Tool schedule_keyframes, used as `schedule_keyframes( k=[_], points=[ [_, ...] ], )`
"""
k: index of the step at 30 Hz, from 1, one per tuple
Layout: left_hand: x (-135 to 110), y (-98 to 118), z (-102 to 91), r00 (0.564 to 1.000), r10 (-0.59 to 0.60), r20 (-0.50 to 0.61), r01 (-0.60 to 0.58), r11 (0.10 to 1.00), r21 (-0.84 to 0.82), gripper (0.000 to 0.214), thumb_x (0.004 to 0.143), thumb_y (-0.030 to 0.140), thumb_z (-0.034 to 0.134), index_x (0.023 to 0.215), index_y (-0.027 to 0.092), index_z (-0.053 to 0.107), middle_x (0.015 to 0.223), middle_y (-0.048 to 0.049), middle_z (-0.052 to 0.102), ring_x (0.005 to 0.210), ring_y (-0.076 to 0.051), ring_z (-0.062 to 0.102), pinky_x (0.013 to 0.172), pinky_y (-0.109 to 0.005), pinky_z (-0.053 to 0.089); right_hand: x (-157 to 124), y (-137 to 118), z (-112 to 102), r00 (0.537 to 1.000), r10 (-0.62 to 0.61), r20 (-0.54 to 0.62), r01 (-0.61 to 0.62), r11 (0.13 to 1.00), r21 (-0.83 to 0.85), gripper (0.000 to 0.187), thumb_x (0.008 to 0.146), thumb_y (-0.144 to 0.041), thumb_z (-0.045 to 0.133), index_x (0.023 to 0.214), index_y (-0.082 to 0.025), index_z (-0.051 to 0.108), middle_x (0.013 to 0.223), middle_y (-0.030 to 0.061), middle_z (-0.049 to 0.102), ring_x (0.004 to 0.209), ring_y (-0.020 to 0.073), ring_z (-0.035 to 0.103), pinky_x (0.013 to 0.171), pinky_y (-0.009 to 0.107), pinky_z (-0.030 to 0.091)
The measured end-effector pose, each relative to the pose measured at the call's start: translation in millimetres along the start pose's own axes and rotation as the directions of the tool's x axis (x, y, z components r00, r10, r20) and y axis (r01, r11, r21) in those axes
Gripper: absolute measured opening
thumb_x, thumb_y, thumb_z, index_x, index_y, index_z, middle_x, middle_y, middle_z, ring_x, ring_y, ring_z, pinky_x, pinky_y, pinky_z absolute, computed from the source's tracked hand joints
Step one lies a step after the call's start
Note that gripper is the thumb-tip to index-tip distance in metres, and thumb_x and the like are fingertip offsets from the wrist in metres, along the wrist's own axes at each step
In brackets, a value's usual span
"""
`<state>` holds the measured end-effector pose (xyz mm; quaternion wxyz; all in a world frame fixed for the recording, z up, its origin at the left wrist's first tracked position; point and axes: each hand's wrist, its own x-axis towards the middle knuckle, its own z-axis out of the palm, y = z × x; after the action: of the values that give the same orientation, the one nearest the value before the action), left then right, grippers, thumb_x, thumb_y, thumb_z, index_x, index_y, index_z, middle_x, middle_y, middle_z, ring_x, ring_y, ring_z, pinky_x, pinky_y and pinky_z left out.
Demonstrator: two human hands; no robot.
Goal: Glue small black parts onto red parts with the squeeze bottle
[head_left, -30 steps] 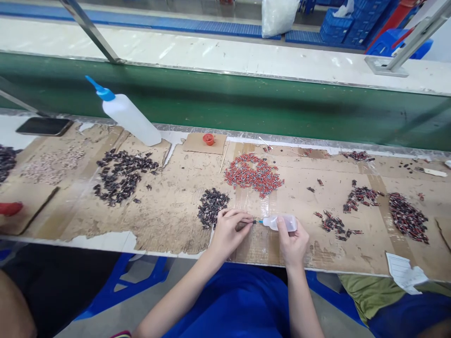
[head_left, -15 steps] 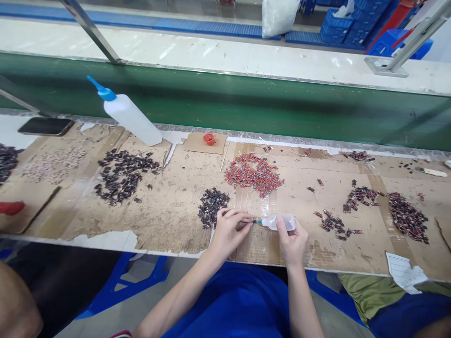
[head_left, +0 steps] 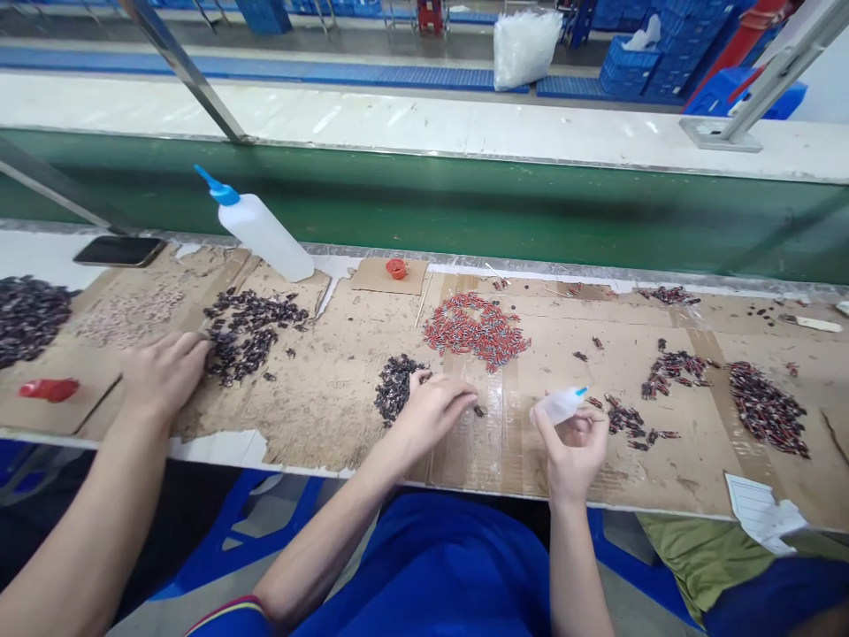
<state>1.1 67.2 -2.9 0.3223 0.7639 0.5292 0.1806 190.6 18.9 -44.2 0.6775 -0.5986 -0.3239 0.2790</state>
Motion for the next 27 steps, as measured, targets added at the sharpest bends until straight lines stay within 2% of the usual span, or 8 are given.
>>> schedule_keyframes(
  k=[4, 8, 12, 16, 19, 21, 23, 27],
  points=[
    [31.2, 8.1, -3.9, 0.996, 0.002, -0.086, 0.011, 0.988, 0.153, 0.014, 0.09, 0.019, 0.058, 0.09, 0.024, 0.071, 0.097, -0.0024, 0.075, 0.098, -0.022, 0.062, 0.093, -0.043, 0.029, 4.0, 1.7, -3.1, 0.998, -0.021, 0.063, 0.032, 0.983, -0.179, 0.051, 0.061, -0.03, 0.082, 0.089, -0.025, 0.04, 0.093, 0.0057, 0.073, 0.098, 0.0238, 0.07, 0.094, 0.043, 0.047],
    [57.7, 11.4, 6.3, 0.998, 0.033, -0.058, -0.016, 0.963, 0.268, 0.01, 0.087, 0.02, 0.063, 0.092, 0.022, 0.071, 0.1, -0.0053, 0.073, 0.106, -0.026, 0.055, 0.093, -0.043, 0.031, 3.1, 6.5, -7.3, 0.996, -0.005, 0.09, 0.033, 0.953, -0.302, 0.055, 0.062, -0.035, 0.082, 0.097, -0.024, 0.042, 0.105, 0.0112, 0.071, 0.106, 0.0245, 0.066, 0.099, 0.046, 0.044],
    [66.6, 8.3, 12.0, 0.998, 0.061, -0.028, -0.049, 0.951, 0.305, 0.007, 0.084, 0.017, 0.066, 0.086, 0.022, 0.071, 0.099, -0.0069, 0.071, 0.105, -0.027, 0.053, 0.088, -0.042, 0.035, -6.7, 3.5, -13.2, 0.98, -0.187, 0.067, 0.198, 0.943, -0.267, 0.072, 0.059, -0.034, 0.085, 0.115, -0.021, 0.042, 0.119, 0.0156, 0.063, 0.113, 0.0263, 0.061, 0.091, 0.043, 0.049],
    [62.2, 2.8, 8.8, 0.993, 0.111, -0.043, -0.096, 0.962, 0.254, 0.009, 0.083, 0.014, 0.065, 0.077, 0.02, 0.067, 0.093, -0.0067, 0.07, 0.102, -0.027, 0.054, 0.084, -0.041, 0.038, -24.3, -6.3, -17.2, 0.905, -0.42, -0.061, 0.383, 0.87, -0.31, 0.056, 0.067, -0.027, 0.081, 0.112, -0.02, 0.049, 0.106, 0.0111, 0.064, 0.099, 0.0242, 0.064, 0.074, 0.036, 0.052],
    [50.4, 3.0, 3.3, 0.981, 0.175, -0.079, -0.168, 0.982, 0.082, 0.012, 0.084, 0.012, 0.062, 0.079, 0.021, 0.067, 0.088, -0.003, 0.071, 0.094, -0.023, 0.059, 0.085, -0.038, 0.042, -34.3, -16.1, -13.2, 0.85, -0.525, 0.047, 0.505, 0.785, -0.358, 0.033, 0.073, -0.021, 0.077, 0.1, -0.023, 0.058, 0.088, 0.0054, 0.067, 0.081, 0.0209, 0.066, 0.068, 0.035, 0.053],
    [38.2, 6.0, 0.3, 0.97, 0.226, -0.091, -0.233, 0.969, -0.08, 0.013, 0.086, 0.013, 0.059, 0.084, 0.022, 0.068, 0.087, -0.0019, 0.072, 0.087, -0.019, 0.062, 0.083, -0.034, 0.045, -36.7, -22.5, -6.4, 0.841, -0.497, 0.212, 0.54, 0.773, -0.332, 0.019, 0.079, -0.019, 0.071, 0.096, -0.024, 0.063, 0.082, 0.004, 0.069, 0.076, 0.0195, 0.066, 0.07, 0.036, 0.055],
    [24.3, 10.0, -0.5, 0.955, 0.28, -0.099, -0.295, 0.928, -0.229, 0.014, 0.088, 0.015, 0.058, 0.086, 0.021, 0.07, 0.087, -0.0028, 0.074, 0.084, -0.017, 0.065, 0.082, -0.031, 0.048, -36.3, -26.3, 1.8, 0.848, -0.413, 0.331, 0.505, 0.819, -0.273, 0.014, 0.084, -0.02, 0.065, 0.097, -0.025, 0.068, 0.085, 0.0044, 0.071, 0.077, 0.0187, 0.067, 0.072, 0.035, 0.056],
    [0.7, 14.3, 5.5, 0.959, 0.259, -0.114, -0.283, 0.869, -0.405, 0.016, 0.09, 0.02, 0.056, 0.087, 0.021, 0.072, 0.09, -0.0047, 0.075, 0.085, -0.018, 0.068, 0.08, -0.029, 0.052, -34.8, -22.7, 13.3, 0.902, -0.186, 0.39, 0.274, 0.944, -0.183, 0.016, 0.086, -0.026, 0.065, 0.099, -0.023, 0.072, 0.089, 0.005, 0.072, 0.081, 0.018, 0.068, 0.076, 0.032, 0.057]
  ],
)
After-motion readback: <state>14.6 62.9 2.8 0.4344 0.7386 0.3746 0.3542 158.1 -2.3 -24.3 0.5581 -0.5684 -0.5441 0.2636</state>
